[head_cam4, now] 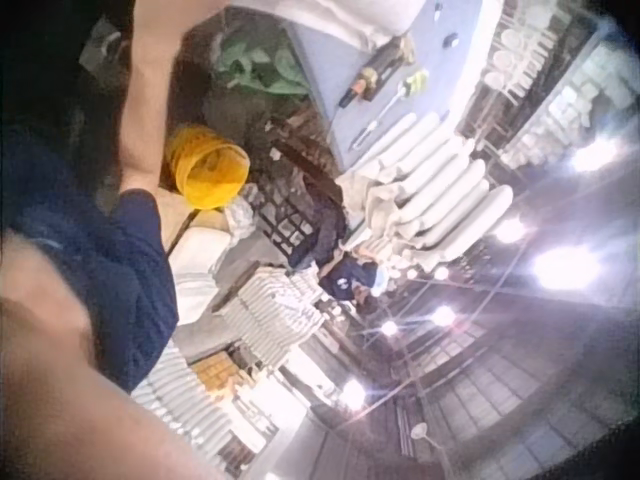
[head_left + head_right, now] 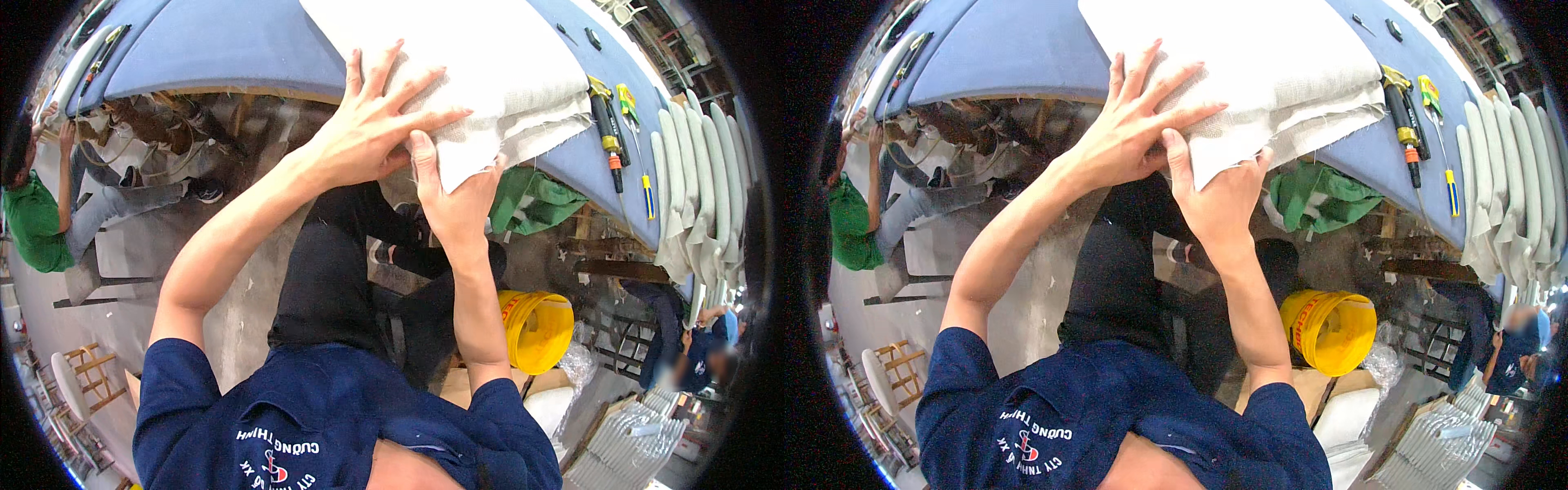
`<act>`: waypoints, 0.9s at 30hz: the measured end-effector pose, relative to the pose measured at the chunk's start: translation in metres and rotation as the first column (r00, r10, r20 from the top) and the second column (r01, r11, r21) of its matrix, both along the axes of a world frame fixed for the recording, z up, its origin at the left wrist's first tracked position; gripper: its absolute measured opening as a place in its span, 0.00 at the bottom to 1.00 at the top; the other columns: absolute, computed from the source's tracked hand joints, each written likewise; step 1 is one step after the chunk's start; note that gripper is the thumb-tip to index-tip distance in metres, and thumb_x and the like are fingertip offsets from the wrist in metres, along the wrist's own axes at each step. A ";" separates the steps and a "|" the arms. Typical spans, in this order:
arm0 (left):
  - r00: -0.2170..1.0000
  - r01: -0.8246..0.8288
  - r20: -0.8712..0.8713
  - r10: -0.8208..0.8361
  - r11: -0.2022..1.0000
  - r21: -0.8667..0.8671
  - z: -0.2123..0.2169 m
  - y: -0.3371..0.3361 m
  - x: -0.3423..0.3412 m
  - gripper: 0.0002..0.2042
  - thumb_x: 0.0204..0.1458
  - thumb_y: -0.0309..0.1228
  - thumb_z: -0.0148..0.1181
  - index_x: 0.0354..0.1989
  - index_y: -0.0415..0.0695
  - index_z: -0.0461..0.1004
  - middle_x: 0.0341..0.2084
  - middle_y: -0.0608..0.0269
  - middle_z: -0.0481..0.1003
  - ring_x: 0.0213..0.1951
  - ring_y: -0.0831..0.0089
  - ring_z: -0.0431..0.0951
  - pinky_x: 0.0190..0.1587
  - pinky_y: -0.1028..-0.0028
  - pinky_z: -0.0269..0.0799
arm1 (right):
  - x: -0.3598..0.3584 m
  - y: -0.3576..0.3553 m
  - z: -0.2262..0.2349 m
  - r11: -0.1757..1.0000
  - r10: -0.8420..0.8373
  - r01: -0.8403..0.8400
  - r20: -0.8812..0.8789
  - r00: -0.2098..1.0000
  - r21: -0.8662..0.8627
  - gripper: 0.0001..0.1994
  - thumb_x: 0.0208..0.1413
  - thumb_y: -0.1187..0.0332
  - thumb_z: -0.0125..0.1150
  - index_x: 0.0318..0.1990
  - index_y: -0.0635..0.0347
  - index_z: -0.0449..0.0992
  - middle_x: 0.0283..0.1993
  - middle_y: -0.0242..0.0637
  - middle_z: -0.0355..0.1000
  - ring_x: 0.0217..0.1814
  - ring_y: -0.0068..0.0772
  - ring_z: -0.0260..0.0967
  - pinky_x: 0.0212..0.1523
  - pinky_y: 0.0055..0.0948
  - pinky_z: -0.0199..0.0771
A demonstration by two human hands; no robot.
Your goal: The person wraps a white fabric cover around a cushion, smooths it, and secures it using a pneumatic staple gun and a screwdriver. The person repeatedly staples, adjusts, and trims the fabric edges to fit the cushion.
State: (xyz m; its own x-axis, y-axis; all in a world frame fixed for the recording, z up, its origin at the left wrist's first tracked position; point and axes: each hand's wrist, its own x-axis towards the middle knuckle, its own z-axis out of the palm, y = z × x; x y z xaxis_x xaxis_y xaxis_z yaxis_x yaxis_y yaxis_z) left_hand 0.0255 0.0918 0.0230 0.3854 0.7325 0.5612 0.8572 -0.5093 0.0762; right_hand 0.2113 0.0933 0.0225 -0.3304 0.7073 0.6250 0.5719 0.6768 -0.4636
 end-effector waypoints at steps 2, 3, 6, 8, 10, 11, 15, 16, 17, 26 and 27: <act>0.999 0.014 0.050 -0.015 1.000 0.024 -0.006 0.003 0.000 0.44 0.38 0.31 0.77 0.69 0.80 0.70 0.79 0.67 0.52 0.80 0.43 0.39 0.74 0.27 0.23 | 0.010 0.003 -0.014 0.993 -0.014 0.007 0.060 0.998 0.116 0.14 0.59 0.56 0.70 0.40 0.57 0.84 0.44 0.41 0.81 0.49 0.49 0.75 0.56 0.49 0.60; 0.998 0.014 0.059 -0.016 0.999 0.036 -0.010 0.005 0.000 0.43 0.38 0.30 0.76 0.67 0.80 0.72 0.79 0.67 0.53 0.80 0.44 0.40 0.74 0.27 0.23 | 0.015 0.005 -0.020 0.985 -0.022 0.006 0.089 0.996 0.175 0.14 0.58 0.56 0.70 0.41 0.57 0.84 0.45 0.41 0.81 0.51 0.49 0.74 0.58 0.50 0.59; 0.995 0.024 0.093 -0.029 0.998 0.057 -0.019 0.008 -0.001 0.40 0.38 0.29 0.75 0.64 0.81 0.75 0.77 0.68 0.57 0.79 0.44 0.42 0.74 0.28 0.21 | 0.022 0.018 -0.039 0.970 0.102 -0.092 -0.035 0.994 0.223 0.17 0.56 0.55 0.71 0.43 0.58 0.84 0.48 0.39 0.81 0.56 0.48 0.72 0.60 0.51 0.55; 0.990 0.047 0.132 -0.054 0.997 0.056 -0.019 0.010 -0.002 0.39 0.38 0.28 0.75 0.63 0.81 0.77 0.76 0.68 0.59 0.79 0.45 0.42 0.74 0.29 0.20 | 0.025 0.027 -0.042 0.960 0.176 -0.161 -0.047 0.983 0.228 0.18 0.55 0.56 0.72 0.46 0.59 0.83 0.48 0.39 0.81 0.55 0.49 0.73 0.61 0.51 0.58; 0.993 0.041 0.108 -0.045 0.998 0.042 -0.021 0.009 -0.002 0.38 0.39 0.29 0.75 0.62 0.81 0.77 0.76 0.67 0.59 0.79 0.45 0.43 0.75 0.30 0.21 | 0.030 0.035 -0.049 0.958 0.263 -0.254 -0.057 0.963 0.130 0.18 0.55 0.57 0.72 0.47 0.59 0.83 0.48 0.39 0.81 0.54 0.50 0.74 0.60 0.51 0.63; 0.995 0.036 0.091 -0.040 0.999 0.039 -0.021 0.008 -0.003 0.38 0.39 0.29 0.75 0.62 0.81 0.77 0.76 0.67 0.59 0.79 0.44 0.44 0.75 0.31 0.21 | 0.032 0.039 -0.055 0.949 0.314 -0.313 -0.068 0.947 0.033 0.18 0.55 0.58 0.72 0.48 0.59 0.83 0.47 0.39 0.81 0.52 0.51 0.75 0.59 0.51 0.65; 0.999 0.006 0.042 -0.004 0.999 -0.051 -0.013 0.001 -0.001 0.35 0.44 0.32 0.72 0.64 0.79 0.76 0.77 0.66 0.58 0.78 0.44 0.45 0.75 0.33 0.22 | 0.028 0.048 -0.058 0.891 0.450 -0.453 -0.229 0.863 0.043 0.17 0.54 0.62 0.71 0.49 0.60 0.82 0.44 0.39 0.81 0.48 0.52 0.78 0.54 0.48 0.75; 1.000 -0.013 0.017 0.014 0.995 -0.103 -0.006 -0.004 -0.001 0.35 0.45 0.32 0.72 0.65 0.78 0.76 0.77 0.66 0.58 0.78 0.43 0.46 0.75 0.34 0.23 | 0.027 0.049 -0.060 0.895 0.444 -0.440 -0.218 0.869 0.069 0.17 0.54 0.62 0.71 0.49 0.60 0.82 0.44 0.39 0.81 0.47 0.52 0.78 0.54 0.48 0.75; 1.000 -0.029 -0.008 0.029 0.988 -0.155 0.003 -0.009 0.002 0.34 0.47 0.33 0.71 0.65 0.78 0.75 0.77 0.66 0.58 0.78 0.43 0.47 0.76 0.35 0.24 | 0.029 0.049 -0.062 0.901 0.434 -0.424 -0.207 0.877 0.094 0.16 0.54 0.63 0.71 0.48 0.59 0.82 0.43 0.39 0.81 0.47 0.51 0.79 0.54 0.48 0.75; 0.945 -0.220 0.080 0.318 0.796 -0.564 0.053 -0.029 0.032 0.36 0.51 0.48 0.71 0.72 0.70 0.68 0.79 0.52 0.51 0.65 0.53 0.70 0.65 0.59 0.70 | 0.047 0.060 -0.071 0.871 0.491 -0.477 -0.236 0.839 0.115 0.12 0.55 0.65 0.72 0.45 0.57 0.83 0.42 0.39 0.81 0.45 0.45 0.79 0.51 0.42 0.78; 0.917 -0.182 0.151 0.370 0.722 -0.667 0.053 -0.028 0.036 0.37 0.52 0.48 0.71 0.73 0.69 0.66 0.79 0.50 0.49 0.66 0.52 0.70 0.66 0.58 0.69 | 0.047 0.061 -0.073 0.865 0.501 -0.491 -0.254 0.827 0.106 0.12 0.55 0.65 0.73 0.45 0.57 0.82 0.42 0.39 0.81 0.45 0.45 0.79 0.50 0.42 0.78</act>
